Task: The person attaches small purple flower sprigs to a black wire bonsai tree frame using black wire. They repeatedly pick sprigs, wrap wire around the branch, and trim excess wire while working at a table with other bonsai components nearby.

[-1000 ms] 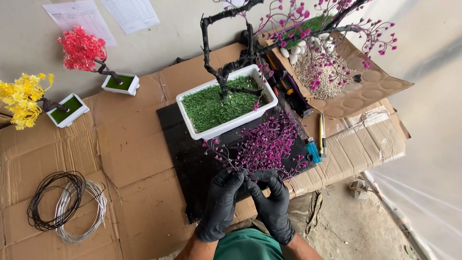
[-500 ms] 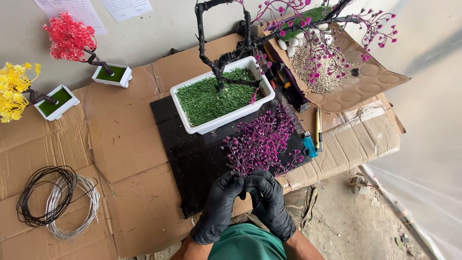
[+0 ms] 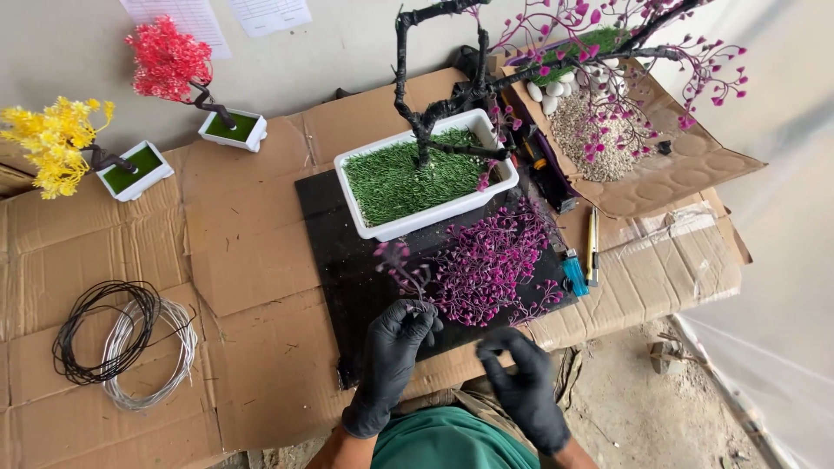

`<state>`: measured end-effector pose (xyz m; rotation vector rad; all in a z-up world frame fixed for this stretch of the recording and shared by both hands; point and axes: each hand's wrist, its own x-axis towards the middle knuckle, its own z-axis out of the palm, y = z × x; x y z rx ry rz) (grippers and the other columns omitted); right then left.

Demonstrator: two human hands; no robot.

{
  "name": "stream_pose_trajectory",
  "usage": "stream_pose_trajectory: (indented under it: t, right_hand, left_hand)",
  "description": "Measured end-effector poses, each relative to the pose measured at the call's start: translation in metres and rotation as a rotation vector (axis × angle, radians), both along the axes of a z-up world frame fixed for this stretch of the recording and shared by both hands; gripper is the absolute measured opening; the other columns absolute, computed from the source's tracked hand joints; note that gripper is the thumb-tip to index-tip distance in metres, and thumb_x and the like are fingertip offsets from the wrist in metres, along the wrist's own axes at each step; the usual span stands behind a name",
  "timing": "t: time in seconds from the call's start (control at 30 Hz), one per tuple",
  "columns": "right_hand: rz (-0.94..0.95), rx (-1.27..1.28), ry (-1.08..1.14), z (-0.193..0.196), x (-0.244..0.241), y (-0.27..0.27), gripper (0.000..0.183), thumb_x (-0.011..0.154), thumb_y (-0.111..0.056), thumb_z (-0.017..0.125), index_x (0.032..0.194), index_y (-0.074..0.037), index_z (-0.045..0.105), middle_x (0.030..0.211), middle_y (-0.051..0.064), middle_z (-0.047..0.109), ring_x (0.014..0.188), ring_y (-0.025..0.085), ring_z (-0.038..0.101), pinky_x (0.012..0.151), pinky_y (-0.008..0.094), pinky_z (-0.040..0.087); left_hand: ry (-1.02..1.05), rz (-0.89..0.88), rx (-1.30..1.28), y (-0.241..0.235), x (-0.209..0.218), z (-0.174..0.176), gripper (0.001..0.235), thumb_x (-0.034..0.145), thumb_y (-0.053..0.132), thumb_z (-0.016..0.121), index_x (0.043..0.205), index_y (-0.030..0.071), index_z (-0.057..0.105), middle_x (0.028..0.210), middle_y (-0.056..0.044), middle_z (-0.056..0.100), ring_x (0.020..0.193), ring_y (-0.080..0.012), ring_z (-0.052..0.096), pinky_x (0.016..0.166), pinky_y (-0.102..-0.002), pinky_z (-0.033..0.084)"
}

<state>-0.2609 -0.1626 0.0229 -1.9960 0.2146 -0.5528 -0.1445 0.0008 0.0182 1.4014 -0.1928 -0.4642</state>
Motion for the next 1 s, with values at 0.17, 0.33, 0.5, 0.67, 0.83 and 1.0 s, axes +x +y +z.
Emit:
stream_pose_trajectory:
  t: [0.17,0.33,0.5,0.67,0.83,1.0]
  right_hand:
    - [-0.393,0.129,0.134,-0.043,-0.062,-0.043,0.007,0.087,0.001,0.074,0.087,-0.006,0.073,0.088,0.003,0.076,0.082,0.010,0.068,0.074,0.022,0.049]
    - [-0.781,0.145,0.253,-0.047,-0.116,-0.074,0.011,0.087,0.000,0.082,0.093,-0.006,0.075,0.088,0.002,0.072,0.086,0.007,0.063,0.082,0.021,0.044]
    - [-1.017,0.301,0.164,-0.034,-0.125,-0.082,0.010,0.096,-0.001,0.081,0.102,-0.003,0.073,0.091,0.011,0.072,0.079,0.014,0.069,0.073,0.022,0.057]
    - [-0.772,0.457,0.164,-0.046,-0.096,-0.060,0.022,0.091,0.004,0.073,0.112,-0.004,0.074,0.108,0.009,0.077,0.091,0.014,0.069,0.081,0.027,0.058]
    - [-0.430,0.819,0.268,-0.015,-0.045,-0.028,0.029,0.080,0.008,0.076,0.109,0.004,0.078,0.119,0.019,0.082,0.106,0.025,0.074,0.088,0.036,0.058]
    - [-0.202,0.737,0.219,-0.001,-0.010,-0.011,0.023,0.077,0.003,0.084,0.098,-0.002,0.087,0.102,0.013,0.087,0.093,0.024,0.076,0.083,0.040,0.061]
  left_hand:
    - [0.052,0.040,0.037,0.001,0.006,-0.018,0.007,0.095,0.012,0.072,0.098,0.006,0.074,0.085,-0.007,0.077,0.067,-0.0116,0.060,0.065,-0.027,0.056]
    - [0.086,0.037,-0.026,-0.009,0.002,-0.029,0.009,0.090,0.008,0.076,0.099,0.005,0.076,0.097,-0.008,0.079,0.091,-0.0188,0.077,0.081,-0.031,0.065]
    - [0.152,-0.045,-0.036,-0.021,0.000,-0.023,0.012,0.091,0.013,0.075,0.097,0.004,0.078,0.096,-0.009,0.081,0.094,-0.0187,0.075,0.084,-0.032,0.065]
    - [0.140,-0.091,-0.127,-0.034,-0.009,-0.019,0.011,0.091,0.008,0.074,0.098,0.001,0.077,0.101,-0.014,0.081,0.095,-0.0229,0.077,0.086,-0.037,0.069]
    - [-0.304,-0.185,0.018,-0.036,-0.021,0.015,0.009,0.094,0.014,0.073,0.087,0.008,0.074,0.086,-0.005,0.078,0.087,-0.0185,0.079,0.081,-0.034,0.066]
    - [-0.505,-0.324,0.270,-0.029,-0.024,0.005,0.015,0.099,0.020,0.066,0.102,0.008,0.074,0.094,-0.005,0.076,0.087,-0.0234,0.073,0.077,-0.038,0.059]
